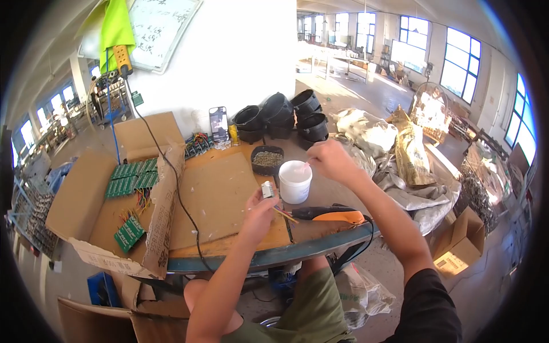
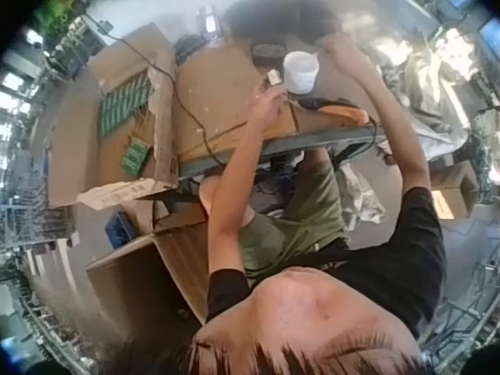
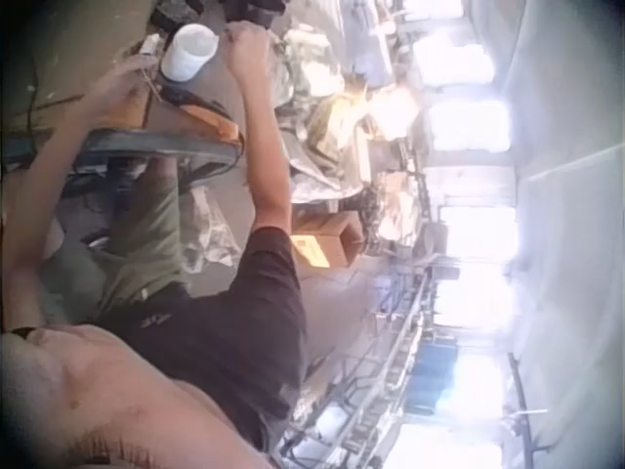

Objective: The person assembles electronic components by applying an adhesive from a cup to a small plastic housing, inserting a circuit board with attached wires, and securing the assembly using a power screwdriver.

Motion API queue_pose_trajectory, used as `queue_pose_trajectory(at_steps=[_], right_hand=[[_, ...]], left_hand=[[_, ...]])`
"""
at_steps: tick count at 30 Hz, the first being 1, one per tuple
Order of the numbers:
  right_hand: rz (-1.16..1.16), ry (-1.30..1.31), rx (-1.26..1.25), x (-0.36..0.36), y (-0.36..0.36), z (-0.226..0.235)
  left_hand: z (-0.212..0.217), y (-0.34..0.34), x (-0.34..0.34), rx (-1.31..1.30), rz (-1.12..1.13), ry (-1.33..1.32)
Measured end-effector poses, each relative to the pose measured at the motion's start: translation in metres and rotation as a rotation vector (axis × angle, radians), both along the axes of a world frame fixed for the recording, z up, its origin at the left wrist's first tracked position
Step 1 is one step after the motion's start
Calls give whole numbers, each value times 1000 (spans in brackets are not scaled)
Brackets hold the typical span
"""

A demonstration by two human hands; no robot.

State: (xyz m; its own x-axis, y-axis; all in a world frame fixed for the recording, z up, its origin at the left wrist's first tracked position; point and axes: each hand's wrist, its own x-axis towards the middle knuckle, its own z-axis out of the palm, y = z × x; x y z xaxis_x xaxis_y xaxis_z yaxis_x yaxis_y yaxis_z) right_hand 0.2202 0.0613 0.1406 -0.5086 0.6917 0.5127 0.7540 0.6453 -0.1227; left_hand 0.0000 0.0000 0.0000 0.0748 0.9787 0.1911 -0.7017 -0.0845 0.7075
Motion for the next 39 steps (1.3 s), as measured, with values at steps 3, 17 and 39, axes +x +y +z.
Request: queue_pose_trajectory(at_steps=[3,17,39], right_hand=[[149,-314,167,-17,30,-8],[27,221,-838,-35,55,-23],[-58,1294,-920,59,5,-69]], left_hand=[[-2,7,11,-42,45,-49],[-11,10,29,-101,-33,-27],[25,-20,8,58,198,467]])
